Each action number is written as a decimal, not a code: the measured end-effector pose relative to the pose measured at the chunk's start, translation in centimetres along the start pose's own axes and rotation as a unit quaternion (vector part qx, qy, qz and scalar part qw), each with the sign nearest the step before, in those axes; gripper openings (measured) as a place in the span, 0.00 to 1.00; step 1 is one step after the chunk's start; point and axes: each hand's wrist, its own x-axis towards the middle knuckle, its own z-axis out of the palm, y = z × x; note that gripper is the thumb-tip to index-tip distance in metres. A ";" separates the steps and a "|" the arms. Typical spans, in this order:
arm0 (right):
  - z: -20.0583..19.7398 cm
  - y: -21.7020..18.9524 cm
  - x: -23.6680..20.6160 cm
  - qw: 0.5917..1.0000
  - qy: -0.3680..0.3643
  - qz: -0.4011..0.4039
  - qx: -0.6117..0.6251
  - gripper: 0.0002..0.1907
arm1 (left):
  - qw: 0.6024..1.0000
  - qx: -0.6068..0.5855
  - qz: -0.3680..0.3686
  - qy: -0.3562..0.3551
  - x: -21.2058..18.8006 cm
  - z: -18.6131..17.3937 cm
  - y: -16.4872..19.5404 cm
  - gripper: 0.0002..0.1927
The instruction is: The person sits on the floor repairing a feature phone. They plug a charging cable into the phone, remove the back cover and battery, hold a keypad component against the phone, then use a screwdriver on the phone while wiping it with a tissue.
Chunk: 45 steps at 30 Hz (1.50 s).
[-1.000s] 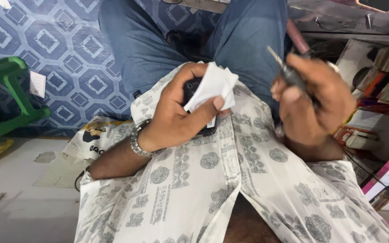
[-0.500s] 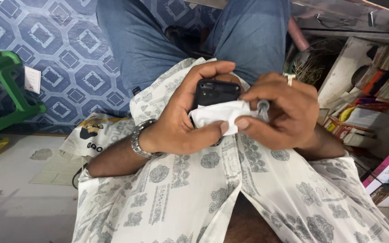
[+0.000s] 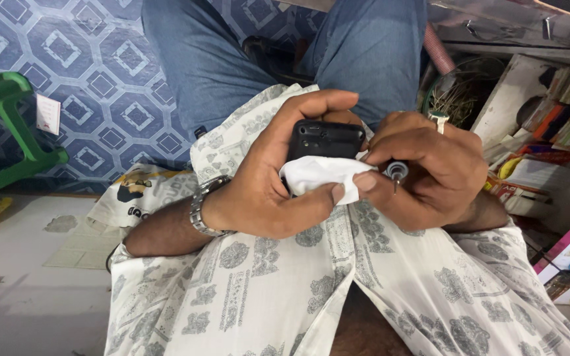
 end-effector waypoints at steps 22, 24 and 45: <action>0.1 5.0 -1.2 0.948 0.056 0.230 0.215 0.05 | 0.981 0.167 -0.077 0.057 1.8 -2.2 -0.6 0.23; 0.1 5.4 -1.8 0.932 0.079 0.265 0.235 0.05 | 0.983 0.157 -0.044 0.088 1.7 -2.8 -0.6 0.25; -0.6 6.6 0.5 0.958 0.045 0.219 0.181 0.11 | 0.938 -0.261 0.039 0.226 0.8 -4.0 -5.3 0.18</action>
